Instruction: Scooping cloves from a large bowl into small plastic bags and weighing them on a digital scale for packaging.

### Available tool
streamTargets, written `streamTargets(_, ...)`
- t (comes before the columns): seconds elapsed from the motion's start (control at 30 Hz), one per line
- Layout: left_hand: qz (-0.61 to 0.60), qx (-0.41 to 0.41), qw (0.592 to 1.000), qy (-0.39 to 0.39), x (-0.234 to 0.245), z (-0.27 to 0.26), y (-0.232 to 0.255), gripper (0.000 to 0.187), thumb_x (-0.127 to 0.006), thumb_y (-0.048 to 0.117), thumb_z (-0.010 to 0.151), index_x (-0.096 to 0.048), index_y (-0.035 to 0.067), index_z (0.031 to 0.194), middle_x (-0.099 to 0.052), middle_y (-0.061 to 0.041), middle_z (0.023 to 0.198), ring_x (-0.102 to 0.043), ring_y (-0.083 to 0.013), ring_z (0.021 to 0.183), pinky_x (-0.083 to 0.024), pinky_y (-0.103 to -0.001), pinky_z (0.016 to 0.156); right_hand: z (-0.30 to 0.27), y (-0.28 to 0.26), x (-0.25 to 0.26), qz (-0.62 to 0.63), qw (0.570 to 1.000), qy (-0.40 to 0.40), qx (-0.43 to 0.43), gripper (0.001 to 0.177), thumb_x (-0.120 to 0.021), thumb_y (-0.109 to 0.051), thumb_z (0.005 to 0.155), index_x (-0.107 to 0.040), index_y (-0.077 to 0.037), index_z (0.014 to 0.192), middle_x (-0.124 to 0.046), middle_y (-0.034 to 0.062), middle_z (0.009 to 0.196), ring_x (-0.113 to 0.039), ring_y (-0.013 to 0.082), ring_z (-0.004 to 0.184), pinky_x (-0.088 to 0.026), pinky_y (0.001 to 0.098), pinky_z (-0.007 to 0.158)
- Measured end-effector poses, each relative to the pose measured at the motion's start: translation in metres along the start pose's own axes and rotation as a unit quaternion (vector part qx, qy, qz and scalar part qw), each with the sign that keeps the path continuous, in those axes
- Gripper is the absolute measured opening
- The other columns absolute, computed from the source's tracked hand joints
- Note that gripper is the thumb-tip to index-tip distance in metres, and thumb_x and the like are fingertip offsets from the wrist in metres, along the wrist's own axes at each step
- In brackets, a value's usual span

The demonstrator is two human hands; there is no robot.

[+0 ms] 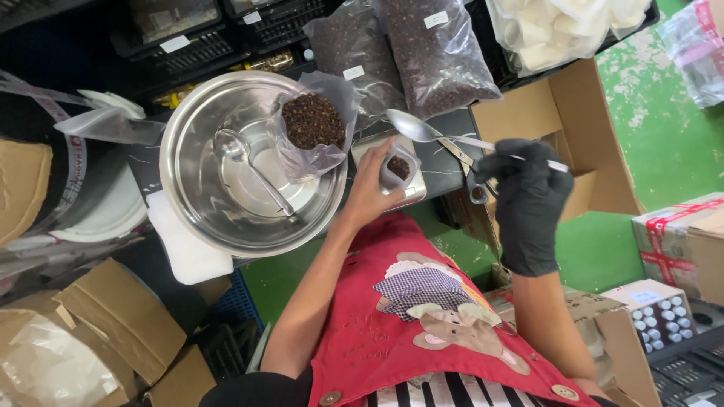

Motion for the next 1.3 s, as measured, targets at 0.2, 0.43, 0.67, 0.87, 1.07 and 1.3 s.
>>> streamTargets(0.2, -0.039, -0.034, 0.997, 0.053, 0.040, -0.055, 0.057, 0.100, -0.087, 0.020, 0.071, -0.043, 0.017, 0.161, -0.054, -0.013, 0.134, -0.054, -0.0351, 0.134, -0.043, -0.052, 0.119, 0.005, 0.056, -0.096, -0.033, 0.991, -0.124, -0.043, 0.035, -0.058, -0.028, 0.109, -0.076, 0.000, 0.097, -0.074, 0.0227, 0.075, -0.077, 0.0265, 0.063, -0.047, 0.0198, 0.052)
streamTargets(0.43, -0.045, -0.038, 0.990, 0.130, 0.111, -0.109, 0.079, 0.098, -0.094, 0.025, 0.069, -0.049, 0.013, 0.156, -0.056, -0.011, 0.134, -0.057, -0.0314, 0.132, -0.043, -0.049, 0.120, 0.028, 0.115, -0.152, -0.111, 0.983, -0.146, 0.003, 0.022, -0.069, -0.018, 0.108, -0.074, 0.002, 0.099, -0.076, 0.0197, 0.075, -0.078, 0.0235, 0.064, -0.064, 0.0304, 0.058)
streamTargets(0.67, -0.055, -0.051, 0.976, 0.203, 0.165, -0.119, 0.079, 0.093, -0.090, 0.016, 0.076, -0.047, 0.013, 0.158, -0.056, -0.011, 0.134, -0.058, -0.0296, 0.130, -0.044, -0.052, 0.117, 0.013, 0.113, -0.170, -0.129, 0.975, -0.163, 0.083, 0.026, -0.058, -0.013, 0.112, -0.076, -0.004, 0.095, -0.075, 0.0163, 0.075, -0.076, 0.0226, 0.065, -0.065, 0.0330, 0.065)
streamTargets(0.87, -0.033, -0.060, 0.965, 0.251, 0.198, -0.112, 0.071, 0.088, -0.088, 0.019, 0.081, -0.045, 0.010, 0.157, -0.055, -0.014, 0.135, -0.058, -0.0318, 0.130, -0.044, -0.055, 0.117, 0.001, 0.099, -0.150, -0.102, 0.978, -0.170, 0.072, 0.035, -0.052, -0.020, 0.116, -0.076, -0.002, 0.100, -0.073, 0.0173, 0.076, -0.074, 0.0240, 0.067, -0.064, 0.0341, 0.067)
streamTargets(1.07, -0.030, -0.074, 0.960, 0.268, 0.216, -0.102, 0.071, 0.088, -0.087, 0.016, 0.085, -0.042, 0.011, 0.159, -0.053, -0.012, 0.136, -0.057, -0.0299, 0.131, -0.043, -0.054, 0.118, 0.009, 0.119, -0.128, -0.086, 0.988, -0.126, 0.000, 0.031, -0.057, -0.018, 0.113, -0.076, 0.000, 0.096, -0.074, 0.0191, 0.076, -0.074, 0.0247, 0.062, -0.063, 0.0321, 0.060)
streamTargets(1.3, -0.037, -0.061, 0.963, 0.259, 0.210, -0.094, 0.071, 0.089, -0.088, 0.013, 0.084, -0.041, 0.011, 0.160, -0.052, -0.011, 0.134, -0.056, -0.0292, 0.132, -0.041, -0.054, 0.120, 0.012, 0.140, -0.152, -0.109, 0.981, -0.140, 0.085, 0.028, -0.056, -0.013, 0.112, -0.076, 0.002, 0.099, -0.075, 0.0210, 0.076, -0.074, 0.0250, 0.063, -0.062, 0.0339, 0.060)
Point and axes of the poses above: each hand's wrist, its own z-axis towards the middle knuckle, its own x-axis out of the back of the hand, y = z × x, the point moved 9 cm from there along z, towards the middle knuckle
